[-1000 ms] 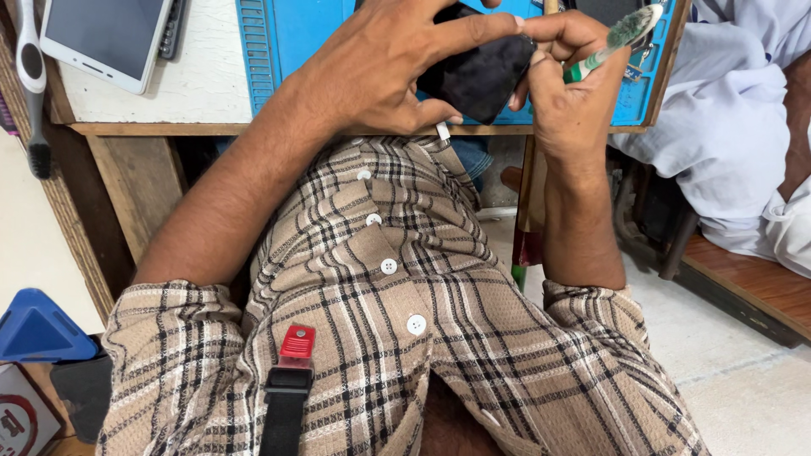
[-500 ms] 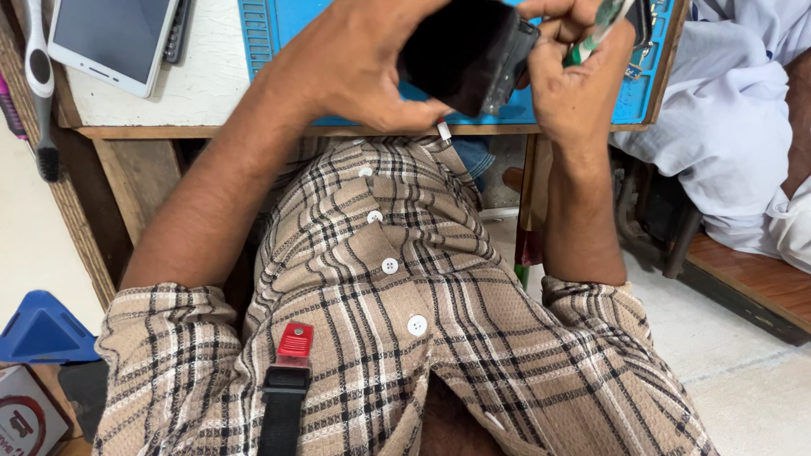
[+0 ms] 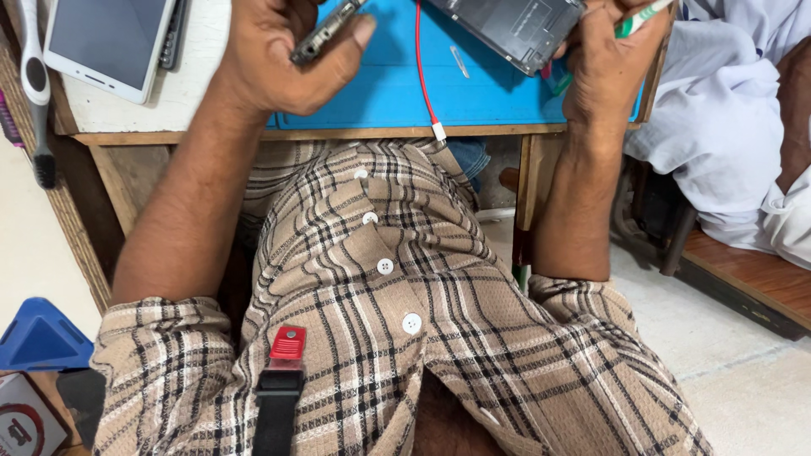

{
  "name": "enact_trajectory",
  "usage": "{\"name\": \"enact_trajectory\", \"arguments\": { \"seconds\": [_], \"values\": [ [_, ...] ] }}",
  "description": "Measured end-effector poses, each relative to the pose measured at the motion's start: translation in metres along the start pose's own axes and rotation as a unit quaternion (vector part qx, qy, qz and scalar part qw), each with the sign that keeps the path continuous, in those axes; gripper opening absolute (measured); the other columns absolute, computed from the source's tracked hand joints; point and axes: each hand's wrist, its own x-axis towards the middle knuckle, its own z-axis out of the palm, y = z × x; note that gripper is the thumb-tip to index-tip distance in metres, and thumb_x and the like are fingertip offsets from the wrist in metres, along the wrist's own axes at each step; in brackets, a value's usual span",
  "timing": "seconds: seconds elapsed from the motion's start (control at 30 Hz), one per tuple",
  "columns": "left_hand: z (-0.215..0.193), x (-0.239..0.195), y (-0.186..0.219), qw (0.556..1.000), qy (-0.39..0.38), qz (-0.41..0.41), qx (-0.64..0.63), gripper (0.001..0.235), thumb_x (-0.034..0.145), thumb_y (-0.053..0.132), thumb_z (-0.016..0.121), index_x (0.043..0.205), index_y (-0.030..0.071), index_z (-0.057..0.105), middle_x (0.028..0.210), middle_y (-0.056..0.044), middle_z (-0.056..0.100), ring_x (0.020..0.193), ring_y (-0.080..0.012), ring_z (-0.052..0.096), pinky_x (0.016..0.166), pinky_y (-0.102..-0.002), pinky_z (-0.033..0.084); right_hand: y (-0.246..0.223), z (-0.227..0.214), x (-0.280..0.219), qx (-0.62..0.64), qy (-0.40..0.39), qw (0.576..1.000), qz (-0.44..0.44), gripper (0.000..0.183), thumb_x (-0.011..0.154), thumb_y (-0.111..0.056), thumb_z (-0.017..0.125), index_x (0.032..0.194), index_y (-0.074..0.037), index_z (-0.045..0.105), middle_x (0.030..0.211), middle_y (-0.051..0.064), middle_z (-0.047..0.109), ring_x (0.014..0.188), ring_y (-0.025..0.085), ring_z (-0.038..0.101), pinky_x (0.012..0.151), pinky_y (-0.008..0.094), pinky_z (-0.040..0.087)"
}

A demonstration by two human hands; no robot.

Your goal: The person cleans the interior of a disassembled smartphone using a toothbrush and a small metal tool. They brush the internal components and ports, then connect a charging cable to test the device.

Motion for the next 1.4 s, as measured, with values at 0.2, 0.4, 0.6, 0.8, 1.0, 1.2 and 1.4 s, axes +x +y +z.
{"name": "enact_trajectory", "arguments": {
  "seconds": [0.2,0.4,0.6,0.8,1.0,1.2,1.4],
  "values": [
    [0.016,0.021,0.030,0.997,-0.041,0.005,0.069,0.047,0.093,-0.009,0.069,0.137,0.007,0.060,0.123,-0.012,0.069,0.109,-0.0198,0.071,0.097,-0.031,0.059,0.002,-0.001,0.007,-0.042,-0.001,0.998,-0.039,0.007,0.112,-0.001,0.060,0.111,0.001,0.053,0.083,0.007,0.065,0.063,0.014,0.065,0.053,0.026,0.052],
    [0.022,0.043,0.047,0.993,-0.067,0.025,0.098,0.047,0.095,-0.004,0.072,0.139,0.008,0.063,0.130,-0.009,0.071,0.117,-0.0199,0.073,0.103,-0.032,0.060,0.013,-0.013,0.008,-0.070,-0.002,0.997,-0.023,0.006,0.111,0.000,0.055,0.113,0.004,0.060,0.094,0.010,0.068,0.062,0.014,0.064,0.053,0.025,0.050],
    [0.024,0.038,0.052,0.995,-0.066,0.007,0.081,0.042,0.101,-0.002,0.075,0.140,0.008,0.063,0.128,-0.009,0.072,0.114,-0.0198,0.073,0.100,-0.030,0.060,0.018,-0.020,0.005,-0.066,0.032,0.997,-0.009,0.017,0.117,-0.017,0.059,0.119,0.000,0.061,0.104,0.013,0.068,0.053,0.010,0.051,0.050,0.025,0.049],
    [0.029,0.037,0.055,0.990,-0.083,0.014,0.115,0.037,0.106,0.007,0.078,0.139,0.009,0.063,0.126,-0.009,0.072,0.113,-0.0219,0.073,0.098,-0.033,0.060,-0.004,-0.001,-0.005,-0.146,0.070,0.987,-0.022,0.053,0.113,-0.046,0.038,0.123,-0.001,0.066,0.109,0.009,0.070,0.061,0.011,0.058,0.048,0.022,0.039],
    [0.037,0.035,0.049,0.983,-0.099,0.010,0.151,0.042,0.107,0.014,0.077,0.144,0.008,0.060,0.128,-0.010,0.070,0.119,-0.0232,0.070,0.102,-0.034,0.059,-0.044,0.075,-0.069,-0.213,0.030,0.967,-0.136,0.046,0.122,-0.038,0.040,0.144,-0.002,0.058,0.077,0.004,0.057,0.054,0.009,0.051,0.048,0.021,0.039],
    [0.038,0.036,0.053,0.984,-0.096,-0.019,0.148,0.050,0.102,0.016,0.081,0.145,0.009,0.057,0.131,-0.009,0.068,0.121,-0.0239,0.069,0.105,-0.034,0.059,-0.062,0.116,-0.084,-0.255,-0.074,0.944,-0.195,0.035,0.119,-0.017,0.055,0.154,-0.010,0.052,0.099,0.011,0.064,0.078,0.014,0.071,0.067,0.025,0.062],
    [0.041,0.037,0.051,0.980,-0.080,-0.021,0.179,0.060,0.095,0.022,0.086,0.145,0.010,0.056,0.134,-0.010,0.066,0.129,-0.0272,0.067,0.112,-0.039,0.058,-0.061,0.128,-0.089,-0.293,-0.065,0.935,-0.191,0.034,0.114,-0.005,0.065,0.147,-0.005,0.056,0.108,0.011,0.064,0.082,0.012,0.071,0.068,0.022,0.061]
  ]
}}
